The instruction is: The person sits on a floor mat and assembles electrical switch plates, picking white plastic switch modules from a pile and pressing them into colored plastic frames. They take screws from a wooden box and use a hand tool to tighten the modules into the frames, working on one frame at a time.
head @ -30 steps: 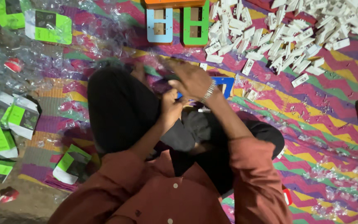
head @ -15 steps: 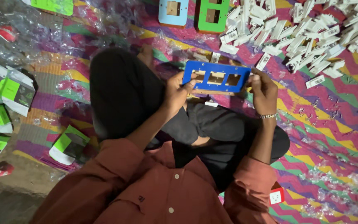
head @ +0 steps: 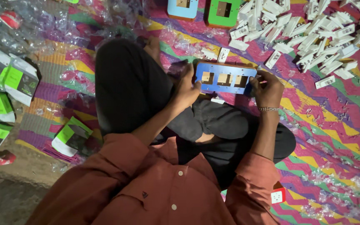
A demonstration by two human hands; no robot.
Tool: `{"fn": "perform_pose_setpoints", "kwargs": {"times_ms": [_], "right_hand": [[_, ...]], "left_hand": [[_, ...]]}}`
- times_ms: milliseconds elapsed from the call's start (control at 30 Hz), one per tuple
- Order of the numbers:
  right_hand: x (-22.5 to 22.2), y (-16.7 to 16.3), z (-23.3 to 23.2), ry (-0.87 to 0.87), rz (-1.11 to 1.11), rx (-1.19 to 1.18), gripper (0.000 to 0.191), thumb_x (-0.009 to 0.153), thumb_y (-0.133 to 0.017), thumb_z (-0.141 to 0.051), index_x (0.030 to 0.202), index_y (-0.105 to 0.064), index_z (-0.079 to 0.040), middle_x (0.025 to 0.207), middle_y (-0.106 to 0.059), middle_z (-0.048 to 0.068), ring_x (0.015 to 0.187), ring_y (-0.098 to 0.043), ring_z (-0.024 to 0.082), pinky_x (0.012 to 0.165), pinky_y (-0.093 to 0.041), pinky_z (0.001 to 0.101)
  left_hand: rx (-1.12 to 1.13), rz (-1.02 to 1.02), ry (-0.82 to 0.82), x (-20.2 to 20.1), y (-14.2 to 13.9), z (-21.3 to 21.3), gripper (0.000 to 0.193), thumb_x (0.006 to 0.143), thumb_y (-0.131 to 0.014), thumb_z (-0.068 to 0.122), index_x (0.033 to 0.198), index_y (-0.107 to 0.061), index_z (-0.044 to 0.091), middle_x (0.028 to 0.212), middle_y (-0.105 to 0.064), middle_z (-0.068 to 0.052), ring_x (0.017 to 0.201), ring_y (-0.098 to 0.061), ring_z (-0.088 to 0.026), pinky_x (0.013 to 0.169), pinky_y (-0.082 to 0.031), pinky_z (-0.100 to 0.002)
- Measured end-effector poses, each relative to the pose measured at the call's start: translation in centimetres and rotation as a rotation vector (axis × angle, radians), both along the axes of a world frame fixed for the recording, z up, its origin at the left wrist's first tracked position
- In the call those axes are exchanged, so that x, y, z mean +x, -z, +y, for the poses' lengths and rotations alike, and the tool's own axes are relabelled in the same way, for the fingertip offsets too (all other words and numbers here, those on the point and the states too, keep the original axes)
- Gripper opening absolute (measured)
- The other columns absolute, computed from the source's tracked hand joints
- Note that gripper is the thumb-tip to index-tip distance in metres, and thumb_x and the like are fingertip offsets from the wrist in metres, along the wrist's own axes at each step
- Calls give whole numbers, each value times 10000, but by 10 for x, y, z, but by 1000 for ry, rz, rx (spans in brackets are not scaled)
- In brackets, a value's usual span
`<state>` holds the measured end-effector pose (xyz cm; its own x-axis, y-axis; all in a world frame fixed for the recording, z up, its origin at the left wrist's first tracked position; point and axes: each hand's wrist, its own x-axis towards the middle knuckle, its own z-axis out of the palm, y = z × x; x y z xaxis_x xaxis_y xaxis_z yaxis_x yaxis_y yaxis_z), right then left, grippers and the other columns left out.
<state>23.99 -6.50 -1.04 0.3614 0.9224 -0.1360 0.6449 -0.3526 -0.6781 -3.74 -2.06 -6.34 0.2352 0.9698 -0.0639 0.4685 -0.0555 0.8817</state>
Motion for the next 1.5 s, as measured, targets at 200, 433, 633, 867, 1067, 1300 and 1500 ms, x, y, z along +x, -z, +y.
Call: {"fn": "perform_pose_setpoints", "kwargs": {"times_ms": [200, 433, 633, 867, 1067, 1300, 1500], "right_hand": [[-2, 10, 5, -14, -70, -7, 460, 923, -848, -198, 1315, -691, -18, 914, -752, 165, 744, -728, 246, 671, -563, 375], [-20, -23, 7, -341, -240, 189, 934, 754, -963, -399, 1494, -533, -25, 1391, -533, 280, 1246, -550, 397, 1010, -493, 486], [-69, -33, 23, -591, -587, 37, 1149, 448, -943, -330, 1481, -527, -47, 1427, -585, 165, 1299, -541, 349, 1034, -285, 617], [-56, -40, 25, -342, -151, 60, 913, 597, -913, -223, 1427, -568, -65, 1252, -669, 136, 1148, -637, 335, 1022, -526, 447], [-79, -20, -1, -159, 243, 442, 962, 722, -955, -237, 1489, -465, 73, 1383, -618, 159, 1277, -633, 260, 1134, -510, 417], [-99, -5, -16, -94, -36, 444, 1059, 645, -1019, -331, 1458, -492, 98, 1349, -650, 224, 1221, -669, 316, 1067, -537, 417], [-102, -5, -15, -103, -22, 460, 1084, 658, -1022, -365, 1468, -477, 106, 1365, -642, 227, 1232, -667, 329, 1061, -547, 420]], "left_hand": [[-194, -63, 40, 2, -17, 3, 642, 886, -588, 43, 1501, -426, -49, 1121, -691, -314, 1082, -698, -397, 910, -543, -409], [-471, -141, -5, 7, -40, 10, 724, 840, -493, -37, 1547, -450, 110, 914, -726, -217, 757, -679, -229, 702, -543, -361], [-438, -734, -8, 21, -6, 8, 786, 793, -432, -165, 1562, -411, -2, 1282, -673, -137, 1133, -608, -163, 945, -494, -279], [-409, -718, -77, 17, -17, 13, 793, 928, -713, 43, 1611, -314, -12, 1561, -456, -109, 1374, -498, -195, 1120, -420, -299], [-303, -814, 135, 7, -76, 5, 1087, 789, -885, 277, 1640, -250, 43, 1396, -597, -104, 1204, -591, -169, 1028, -520, -299], [-72, -693, 173, 7, -78, 1, 654, 848, -887, 266, 1366, -588, 0, 1134, -686, -55, 1037, -618, -90, 873, -547, -288], [-34, -572, 138, 10, -64, -2, 496, 877, -873, 284, 1196, -646, -20, 926, -681, -35, 854, -616, -55, 698, -551, -278]]}}
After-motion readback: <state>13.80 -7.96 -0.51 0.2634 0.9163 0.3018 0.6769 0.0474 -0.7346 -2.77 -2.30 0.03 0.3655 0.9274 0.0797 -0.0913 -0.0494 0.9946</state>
